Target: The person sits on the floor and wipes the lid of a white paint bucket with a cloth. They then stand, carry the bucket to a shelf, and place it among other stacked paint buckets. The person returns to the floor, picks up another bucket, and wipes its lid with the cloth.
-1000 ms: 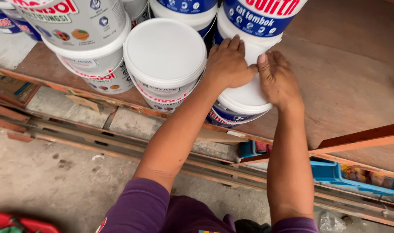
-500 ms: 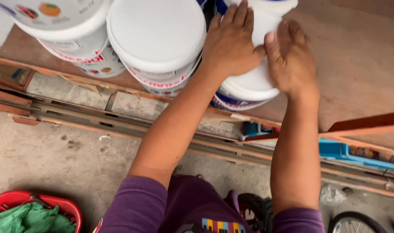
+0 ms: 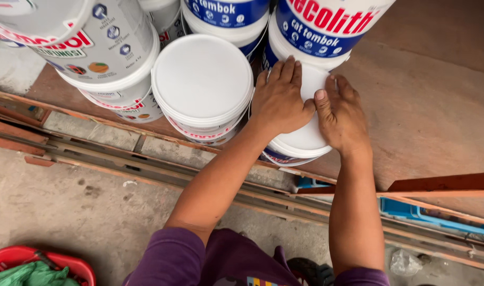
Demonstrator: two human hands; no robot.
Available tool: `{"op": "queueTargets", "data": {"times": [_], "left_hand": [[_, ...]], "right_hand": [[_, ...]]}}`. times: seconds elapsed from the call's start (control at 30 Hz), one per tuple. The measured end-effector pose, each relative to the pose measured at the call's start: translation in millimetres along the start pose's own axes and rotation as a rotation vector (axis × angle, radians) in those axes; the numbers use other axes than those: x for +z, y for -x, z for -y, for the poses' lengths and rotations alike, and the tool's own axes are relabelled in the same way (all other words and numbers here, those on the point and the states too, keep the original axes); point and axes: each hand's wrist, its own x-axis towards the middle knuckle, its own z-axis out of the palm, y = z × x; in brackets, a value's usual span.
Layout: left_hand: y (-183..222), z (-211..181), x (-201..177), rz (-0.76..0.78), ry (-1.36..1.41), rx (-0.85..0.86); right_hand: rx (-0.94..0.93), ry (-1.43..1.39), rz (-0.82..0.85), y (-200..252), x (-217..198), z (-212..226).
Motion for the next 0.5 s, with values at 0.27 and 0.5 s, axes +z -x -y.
{"op": "queueTargets", "data": {"times": [0.27,0.5], "left_hand": [[-9,10,4,-0.103,0.051,0.077],[27,8,2,-0.411,0.129,0.168]], "right_hand": [[-0.059,-0.133,-0.113,2,8,-9],[-0.134,-0.210,-0.390,40,5,6]]}}
